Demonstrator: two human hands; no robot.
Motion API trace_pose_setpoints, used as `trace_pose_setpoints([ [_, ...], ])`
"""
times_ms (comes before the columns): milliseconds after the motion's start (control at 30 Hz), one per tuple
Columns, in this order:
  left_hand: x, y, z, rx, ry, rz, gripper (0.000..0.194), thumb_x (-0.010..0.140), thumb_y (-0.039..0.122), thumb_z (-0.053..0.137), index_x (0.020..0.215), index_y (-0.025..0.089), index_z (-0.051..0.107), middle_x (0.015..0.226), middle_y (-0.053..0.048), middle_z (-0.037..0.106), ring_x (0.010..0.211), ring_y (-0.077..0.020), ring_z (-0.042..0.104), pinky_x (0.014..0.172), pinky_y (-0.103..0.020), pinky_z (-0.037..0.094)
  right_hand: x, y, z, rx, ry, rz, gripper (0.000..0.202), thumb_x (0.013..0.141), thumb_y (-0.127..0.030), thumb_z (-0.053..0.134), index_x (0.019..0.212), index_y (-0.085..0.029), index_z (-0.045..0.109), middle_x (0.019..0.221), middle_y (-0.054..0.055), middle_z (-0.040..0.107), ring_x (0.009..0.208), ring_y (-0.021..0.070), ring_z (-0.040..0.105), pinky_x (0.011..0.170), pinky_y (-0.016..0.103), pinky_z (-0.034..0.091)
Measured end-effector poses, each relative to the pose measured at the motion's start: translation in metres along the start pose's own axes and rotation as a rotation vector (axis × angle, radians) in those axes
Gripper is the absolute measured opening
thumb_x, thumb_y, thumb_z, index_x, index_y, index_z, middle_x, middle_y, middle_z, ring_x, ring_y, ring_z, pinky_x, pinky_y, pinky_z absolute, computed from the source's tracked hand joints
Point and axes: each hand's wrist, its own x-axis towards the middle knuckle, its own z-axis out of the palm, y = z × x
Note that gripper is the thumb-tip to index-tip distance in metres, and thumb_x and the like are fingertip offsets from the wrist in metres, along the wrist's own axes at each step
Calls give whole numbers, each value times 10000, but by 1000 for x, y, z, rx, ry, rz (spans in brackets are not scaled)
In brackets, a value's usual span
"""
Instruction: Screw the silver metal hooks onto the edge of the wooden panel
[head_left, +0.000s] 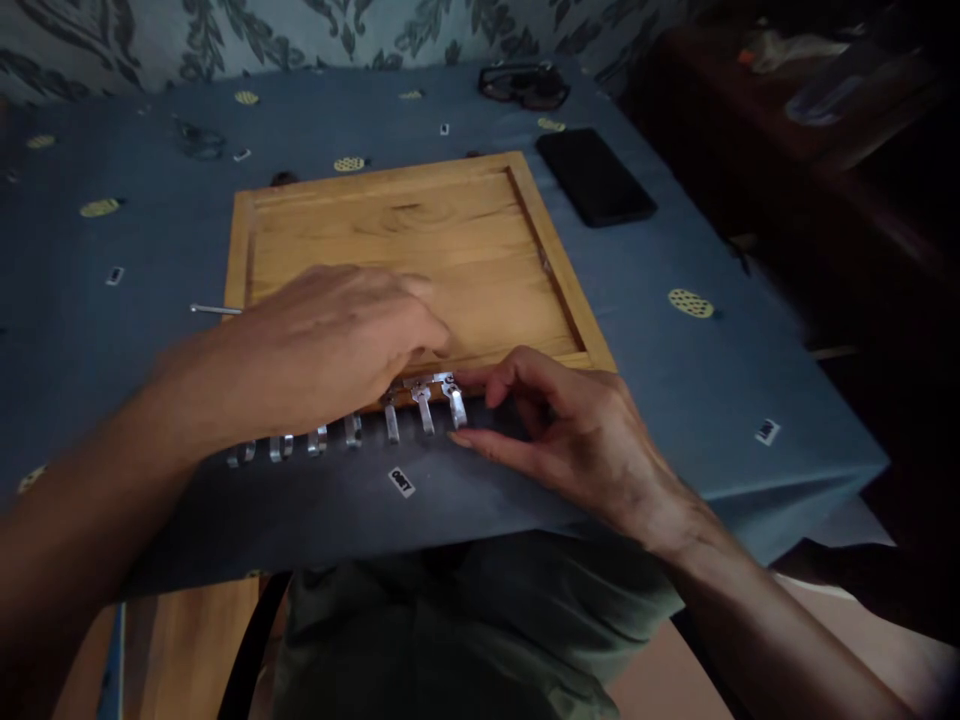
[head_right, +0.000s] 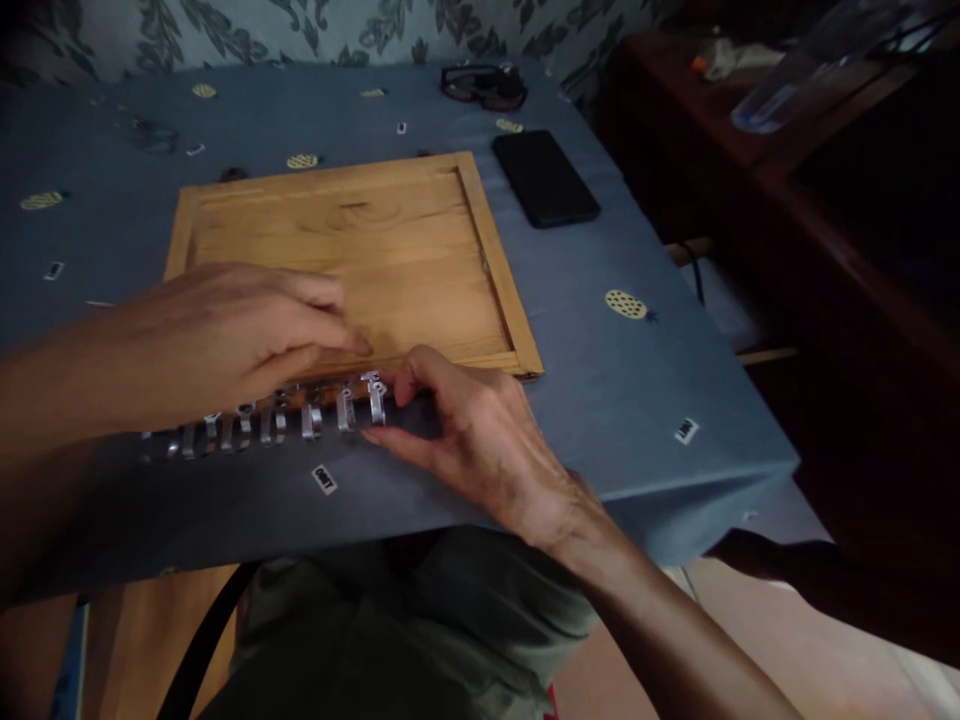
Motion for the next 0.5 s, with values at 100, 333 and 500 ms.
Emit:
trace_pose_setpoints([
  [100,1,3,4,36,-91,-20,264,936,139,525,798,235,728,818,-12,653,659,-137,546,574,-297,298,0,-1,0,-7,4,0,276,888,-374,801,863,-224,571,880,12,792,496,80,438,489,260,375],
  [333,-7,1,13,17,-68,14,337,973,166,454,945,267,775,880,-24,662,719,-155,570,593,-312,295,0,-6,0,-17,-12,16,263,876,-330,795,854,-232,552,751,-34,742,487,83,451,498,260,370],
  [500,-6,4,11,37,-83,5,318,932,125,476,891,255,763,854,-28,639,713,-158,551,592,-322,283,0,-5,1,0,4,-6,240,906,-326,761,855,-246,540,943,-9,811,504,89,499,493,282,383],
])
